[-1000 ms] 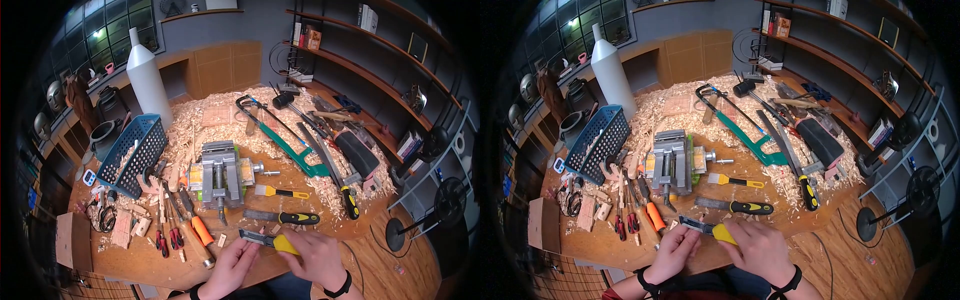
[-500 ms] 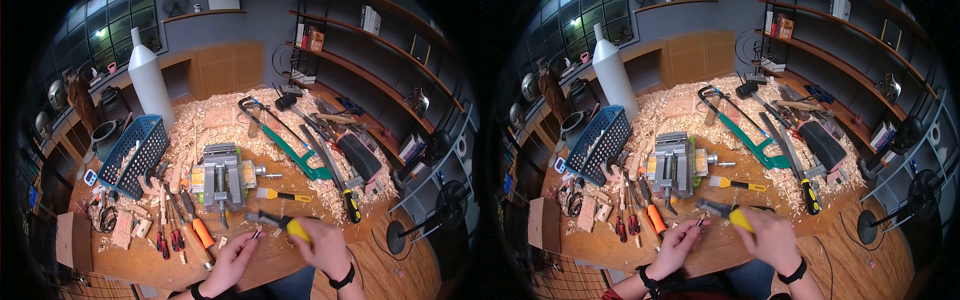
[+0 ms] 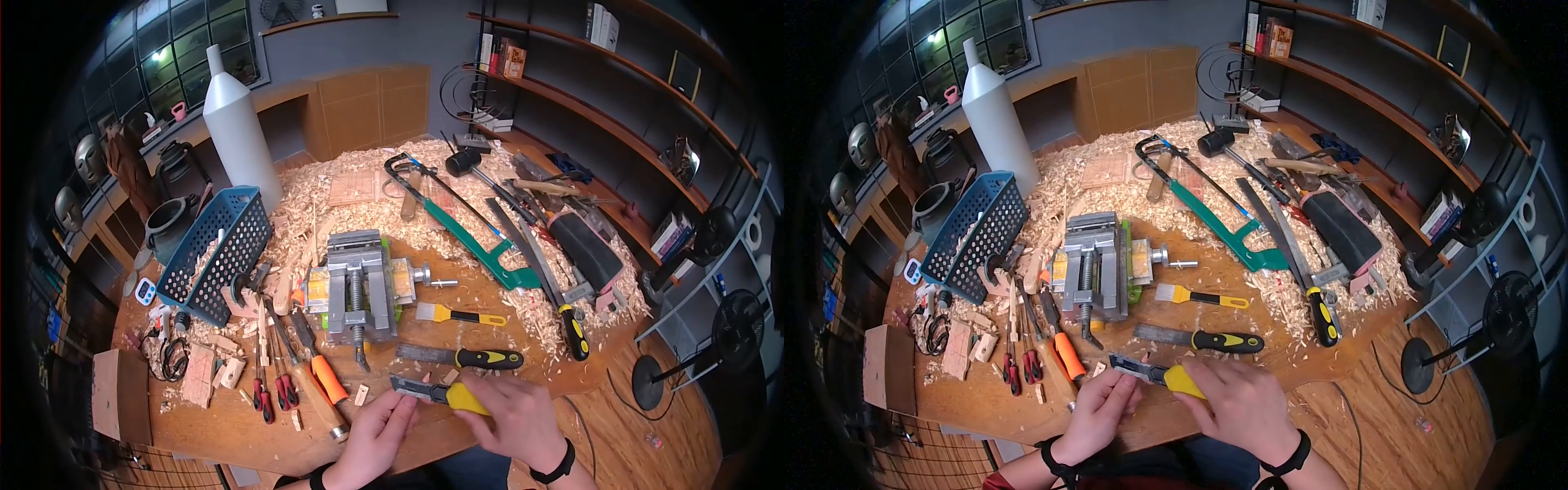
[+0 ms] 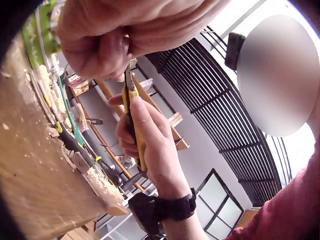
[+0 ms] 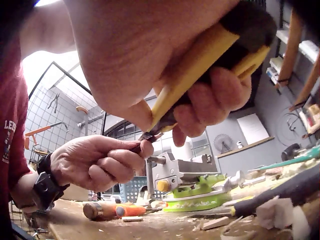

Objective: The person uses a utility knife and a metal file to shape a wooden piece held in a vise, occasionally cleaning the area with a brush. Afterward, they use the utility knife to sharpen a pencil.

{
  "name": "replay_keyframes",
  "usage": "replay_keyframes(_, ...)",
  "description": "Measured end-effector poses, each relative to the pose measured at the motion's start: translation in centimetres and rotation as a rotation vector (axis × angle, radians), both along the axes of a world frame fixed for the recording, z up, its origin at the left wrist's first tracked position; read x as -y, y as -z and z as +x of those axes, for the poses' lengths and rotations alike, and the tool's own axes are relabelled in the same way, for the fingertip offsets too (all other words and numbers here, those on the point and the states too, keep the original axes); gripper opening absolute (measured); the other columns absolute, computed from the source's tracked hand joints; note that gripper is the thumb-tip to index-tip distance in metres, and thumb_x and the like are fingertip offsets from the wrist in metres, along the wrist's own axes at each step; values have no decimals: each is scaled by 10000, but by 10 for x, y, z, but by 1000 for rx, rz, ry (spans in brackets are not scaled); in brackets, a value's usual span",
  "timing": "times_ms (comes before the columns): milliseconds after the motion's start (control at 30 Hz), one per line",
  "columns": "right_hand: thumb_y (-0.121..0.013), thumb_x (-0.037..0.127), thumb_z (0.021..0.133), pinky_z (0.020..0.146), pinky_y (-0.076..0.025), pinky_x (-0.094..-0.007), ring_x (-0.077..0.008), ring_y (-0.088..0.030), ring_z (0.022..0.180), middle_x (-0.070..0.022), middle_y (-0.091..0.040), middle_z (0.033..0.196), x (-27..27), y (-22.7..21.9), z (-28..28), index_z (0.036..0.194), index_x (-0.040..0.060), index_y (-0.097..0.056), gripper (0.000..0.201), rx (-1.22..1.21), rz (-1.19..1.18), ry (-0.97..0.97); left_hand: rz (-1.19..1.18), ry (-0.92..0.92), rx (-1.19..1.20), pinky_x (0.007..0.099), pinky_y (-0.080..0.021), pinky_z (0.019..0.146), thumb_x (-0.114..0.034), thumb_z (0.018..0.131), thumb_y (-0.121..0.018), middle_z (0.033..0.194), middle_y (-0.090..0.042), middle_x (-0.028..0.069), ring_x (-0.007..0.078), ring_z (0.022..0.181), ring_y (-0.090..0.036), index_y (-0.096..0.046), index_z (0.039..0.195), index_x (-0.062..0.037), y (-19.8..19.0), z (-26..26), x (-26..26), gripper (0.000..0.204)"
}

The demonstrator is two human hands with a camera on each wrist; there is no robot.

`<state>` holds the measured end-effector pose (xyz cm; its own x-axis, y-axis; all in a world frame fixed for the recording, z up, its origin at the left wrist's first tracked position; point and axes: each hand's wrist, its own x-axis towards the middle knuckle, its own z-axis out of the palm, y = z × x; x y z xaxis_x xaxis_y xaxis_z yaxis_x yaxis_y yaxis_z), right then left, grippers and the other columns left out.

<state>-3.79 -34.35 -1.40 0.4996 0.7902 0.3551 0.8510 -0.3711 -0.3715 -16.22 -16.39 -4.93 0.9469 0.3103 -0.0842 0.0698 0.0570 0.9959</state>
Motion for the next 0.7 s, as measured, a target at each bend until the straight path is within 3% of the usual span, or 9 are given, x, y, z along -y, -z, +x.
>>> replay_keyframes(100, -761, 283, 871, 675, -578, -378, -292, -715, 800, -120, -732, 971, 0, -1, 1, 1189, 69, -657, 396, 5, 17, -10, 82, -38, -39, 206, -347, 554, -242, 1117, -457, 728, -495, -49, 39, 610, -417, -647, 1135, -40, 1, -2, 0, 278)
replay_keyframes(300, -756, 261, 872, 658, -575, -384, -293, -716, 779, -121, -738, 925, -9, 10, 17, 1154, 53, -681, 359, 51, 23, 8, -8, -16, -18, 198, -326, 551, -237, 1119, -444, 725, -489, -51, 32, 610, -410, -649, 1147, -44, 0, 3, -5, 283)
replay_keyframes(400, -750, 240, 885, 662, -571, -399, -319, -710, 717, -152, -744, 899, -1, 18, 48, 1082, 27, -718, 293, 102, 54, 309, 81, 10, -59, 193, -316, 553, -245, 1120, -447, 728, -470, -59, 31, 613, -400, -644, 1161, -44, -3, -9, -6, 284)
replay_keyframes(467, -752, 234, 883, 667, -573, -397, -319, -713, 731, -156, -745, 909, -1, 12, 50, 1093, 27, -715, 297, 115, 76, 276, -56, 37, -89, 196, -299, 551, -248, 1119, -454, 732, -448, -62, 30, 618, -378, -635, 1181, -40, -1, -19, -4, 282)
replay_keyframes(700, -771, 263, 866, 682, -578, -383, -321, -722, 783, -153, -738, 936, -4, 6, 13, 1139, 41, -689, 361, 4, 108, 65, -203, 7, -87, 205, -292, 550, -228, 1114, -473, 739, -441, -56, 37, 624, -358, -627, 1196, -33, 1, -4, -10, 262)
